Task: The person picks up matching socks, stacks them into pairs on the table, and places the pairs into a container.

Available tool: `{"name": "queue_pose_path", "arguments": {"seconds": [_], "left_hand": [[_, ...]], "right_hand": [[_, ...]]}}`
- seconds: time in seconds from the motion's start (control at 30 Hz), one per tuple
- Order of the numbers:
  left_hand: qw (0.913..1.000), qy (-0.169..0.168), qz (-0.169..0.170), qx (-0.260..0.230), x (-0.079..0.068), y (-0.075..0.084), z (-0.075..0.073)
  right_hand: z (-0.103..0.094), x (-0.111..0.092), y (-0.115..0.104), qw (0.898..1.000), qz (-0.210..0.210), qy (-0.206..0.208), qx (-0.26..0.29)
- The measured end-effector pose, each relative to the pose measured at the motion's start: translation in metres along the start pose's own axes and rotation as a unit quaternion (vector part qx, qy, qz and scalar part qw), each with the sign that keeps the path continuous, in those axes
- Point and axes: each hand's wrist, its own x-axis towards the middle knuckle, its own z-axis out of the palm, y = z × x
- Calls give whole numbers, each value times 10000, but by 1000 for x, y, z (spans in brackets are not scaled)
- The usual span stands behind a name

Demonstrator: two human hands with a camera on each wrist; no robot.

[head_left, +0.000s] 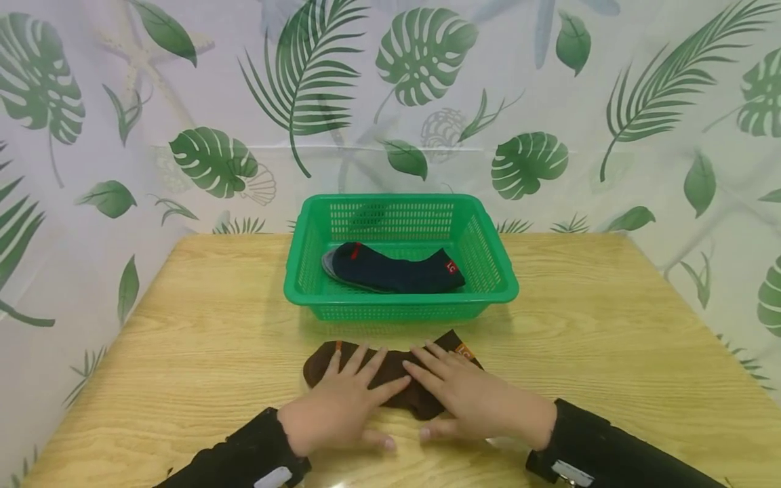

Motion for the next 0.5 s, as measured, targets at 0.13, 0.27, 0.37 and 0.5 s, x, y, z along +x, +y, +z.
{"name": "queue_pose_path", "arguments": {"seconds": [0.13,0.27,0.37,0.5], "left_hand": [[9968,-786,-74,-129,0,-1,5],[9918,-1240,-63,-311,0,-11,1],[9868,-1553,-30,-461,0,-16,-3],[9827,-1735,27,-646,0,-22,-4]], "right_hand": [[12,1,-5,9954,206,-922,173],[13,0,-5,9935,239,-1096,184],[12,-2,-2,9919,203,-1210,315],[12,-7,4,9905,98,-1306,413]]}}
